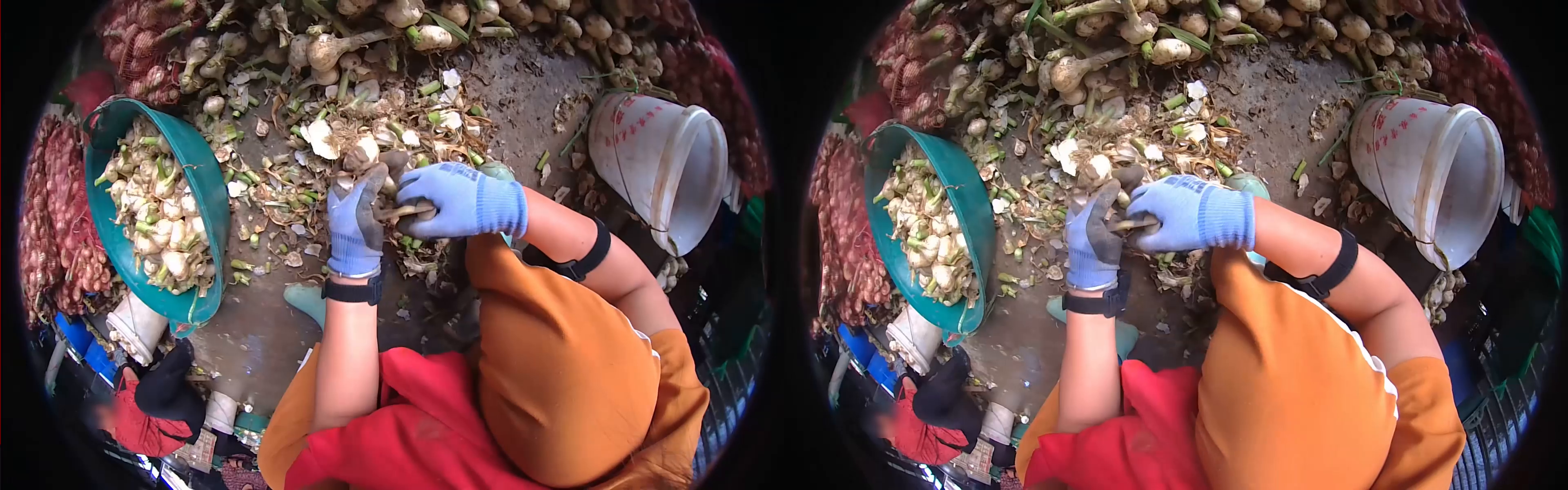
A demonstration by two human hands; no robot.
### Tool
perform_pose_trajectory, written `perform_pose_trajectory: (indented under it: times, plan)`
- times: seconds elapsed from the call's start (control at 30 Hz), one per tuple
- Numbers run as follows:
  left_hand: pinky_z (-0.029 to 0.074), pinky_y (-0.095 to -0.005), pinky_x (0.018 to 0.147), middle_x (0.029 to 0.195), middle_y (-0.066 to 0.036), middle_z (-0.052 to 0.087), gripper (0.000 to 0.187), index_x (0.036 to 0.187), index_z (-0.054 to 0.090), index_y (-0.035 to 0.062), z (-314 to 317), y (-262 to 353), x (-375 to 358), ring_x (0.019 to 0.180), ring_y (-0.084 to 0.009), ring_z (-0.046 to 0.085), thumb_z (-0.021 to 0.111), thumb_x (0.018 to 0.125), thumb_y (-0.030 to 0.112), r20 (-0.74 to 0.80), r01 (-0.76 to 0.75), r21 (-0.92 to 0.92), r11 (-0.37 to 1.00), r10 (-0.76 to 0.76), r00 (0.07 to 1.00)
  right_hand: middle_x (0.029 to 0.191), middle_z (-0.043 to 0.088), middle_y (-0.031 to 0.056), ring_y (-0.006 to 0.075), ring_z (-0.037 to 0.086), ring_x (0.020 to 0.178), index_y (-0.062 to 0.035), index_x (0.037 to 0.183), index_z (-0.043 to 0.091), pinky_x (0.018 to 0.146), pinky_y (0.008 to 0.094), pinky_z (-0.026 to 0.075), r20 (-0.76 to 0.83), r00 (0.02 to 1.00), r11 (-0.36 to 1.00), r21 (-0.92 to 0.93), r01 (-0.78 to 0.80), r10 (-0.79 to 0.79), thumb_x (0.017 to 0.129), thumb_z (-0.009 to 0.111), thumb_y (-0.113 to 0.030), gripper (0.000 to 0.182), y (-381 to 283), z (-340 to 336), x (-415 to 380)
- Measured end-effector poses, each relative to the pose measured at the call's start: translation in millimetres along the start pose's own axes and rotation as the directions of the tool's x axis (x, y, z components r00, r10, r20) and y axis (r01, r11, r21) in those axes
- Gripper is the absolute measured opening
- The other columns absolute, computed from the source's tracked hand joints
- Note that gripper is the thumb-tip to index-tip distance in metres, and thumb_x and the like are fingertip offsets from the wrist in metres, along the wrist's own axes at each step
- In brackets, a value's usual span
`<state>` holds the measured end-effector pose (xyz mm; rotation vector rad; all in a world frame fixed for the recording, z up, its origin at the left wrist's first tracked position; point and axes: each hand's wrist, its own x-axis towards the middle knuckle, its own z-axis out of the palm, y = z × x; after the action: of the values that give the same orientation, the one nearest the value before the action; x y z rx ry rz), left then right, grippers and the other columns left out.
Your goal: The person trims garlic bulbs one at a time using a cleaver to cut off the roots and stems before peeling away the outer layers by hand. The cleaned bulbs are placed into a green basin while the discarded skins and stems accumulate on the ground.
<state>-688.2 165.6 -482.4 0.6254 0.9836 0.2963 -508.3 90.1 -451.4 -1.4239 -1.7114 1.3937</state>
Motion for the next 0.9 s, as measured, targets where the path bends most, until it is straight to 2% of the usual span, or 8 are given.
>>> perform_pose_trajectory:
  times: [0.1, 0.2, 0.23, 0.47, 0.67, 0.73, 0.8, 0.9]
  plan:
    - [0.054, -0.0253, 0.075, 0.094, -0.007, 0.064, 0.047, 0.126, 0.052, 0.0006, 4.7, 7.5, -4.3, 0.086, -0.0157, 0.064, 0.073, 0.084, 0.004, -0.133, -0.312, 0.167, 0.935, 0.335, 0.933, 0.094, 0.062, 0.0154, 0.0361, 0.061, 0.086, -0.0038, 0.088, 0.065, 0.075, 0.043, 0.05, -0.212, 0.914, 0.938, 0.053, -0.343, 0.347, 0.079, 0.07, -0.026, 0.024, -9.0, -27.6, -3.0]
    - [0.055, -0.0289, 0.076, 0.103, -0.009, 0.063, 0.053, 0.129, 0.049, 0.0025, -6.4, 3.6, -10.7, 0.089, -0.0194, 0.065, 0.075, 0.083, 0.008, -0.123, -0.274, 0.2, 0.941, 0.302, 0.946, 0.095, 0.061, 0.0122, 0.0321, 0.065, 0.085, -0.0092, 0.094, 0.064, 0.072, 0.044, 0.054, -0.341, 0.934, 0.876, -0.41, -0.252, 0.109, 0.078, 0.07, -0.03, 0.027, -0.3, -36.1, -7.7]
    - [0.056, -0.0366, 0.08, 0.118, -0.013, 0.06, 0.064, 0.135, 0.042, 0.0013, -9.6, 3.9, -17.3, 0.095, -0.0228, 0.064, 0.076, 0.082, 0.01, 0.151, -0.34, 0.844, 0.416, 0.424, 0.893, 0.097, 0.06, 0.0112, 0.0318, 0.066, 0.085, -0.0102, 0.096, 0.063, 0.071, 0.0441, 0.054, -0.319, 0.942, 0.851, -0.461, -0.25, 0.104, 0.078, 0.07, -0.028, 0.026, -2.8, -36.0, -8.9]
    - [0.055, -0.0368, 0.088, 0.127, -0.019, 0.057, 0.063, 0.144, 0.032, 0.0013, 14.2, 9.4, -32.5, 0.106, -0.0253, 0.062, 0.065, 0.091, 0.008, 0.058, -0.386, 0.467, 0.795, 0.408, 0.911, 0.097, 0.058, 0.0097, 0.0308, 0.066, 0.086, -0.0127, 0.098, 0.06, 0.066, 0.0453, 0.054, -0.261, 0.965, 0.854, -0.502, -0.136, 0.0, 0.078, 0.068, -0.025, 0.025, -12.2, -41.5, -11.1]
    - [0.056, -0.0316, 0.082, 0.121, -0.012, 0.059, 0.06, 0.138, 0.039, 0.0037, 28.9, 29.2, -43.1, 0.1, -0.0184, 0.063, 0.067, 0.086, -0.001, 0.21, -0.425, 0.492, 0.76, 0.37, 0.905, 0.091, 0.063, 0.0104, 0.0317, 0.067, 0.083, -0.0141, 0.095, 0.063, 0.067, 0.0444, 0.055, -0.341, 0.94, 0.878, -0.458, -0.14, -0.028, 0.08, 0.064, -0.026, 0.019, 14.6, -44.2, -1.0]
    - [0.054, -0.0298, 0.084, 0.118, -0.008, 0.058, 0.054, 0.127, 0.047, 0.0052, 64.5, 44.1, -53.8, 0.099, -0.0156, 0.06, 0.072, 0.079, -0.002, 0.065, -0.249, 0.251, 0.935, 0.241, 0.968, 0.083, 0.066, 0.0106, 0.0319, 0.067, 0.077, -0.0072, 0.09, 0.063, 0.067, 0.0405, 0.053, -0.313, 0.803, 0.786, -0.214, -0.58, 0.507, 0.077, 0.067, -0.02, 0.018, 48.7, -45.5, 7.3]
    - [0.051, -0.0346, 0.092, 0.125, -0.011, 0.05, 0.063, 0.125, 0.046, 0.006, 63.1, 28.2, -54.4, 0.112, -0.0195, 0.052, 0.081, 0.072, 0.004, 0.055, -0.293, 0.133, 0.947, 0.288, 0.956, 0.073, 0.069, 0.0077, 0.021, 0.069, 0.069, -0.0053, 0.087, 0.067, 0.066, 0.0351, 0.053, -0.323, 0.757, 0.818, 0.122, -0.562, 0.568, 0.081, 0.067, -0.025, 0.02, 69.0, -47.0, 1.6]
    - [0.047, -0.0351, 0.102, 0.143, -0.014, 0.038, 0.088, 0.143, 0.036, 0.0057, 46.1, 42.5, -20.7, 0.128, -0.0268, 0.045, 0.084, 0.07, 0.015, 0.385, -0.498, 0.867, 0.009, 0.623, 0.681, 0.075, 0.066, 0.0052, 0.0106, 0.062, 0.065, -0.0013, 0.097, 0.067, 0.06, 0.0282, 0.052, -0.064, 0.842, 0.62, 0.707, -0.341, 0.536, 0.082, 0.069, -0.031, 0.033, 23.6, -37.9, 12.3]
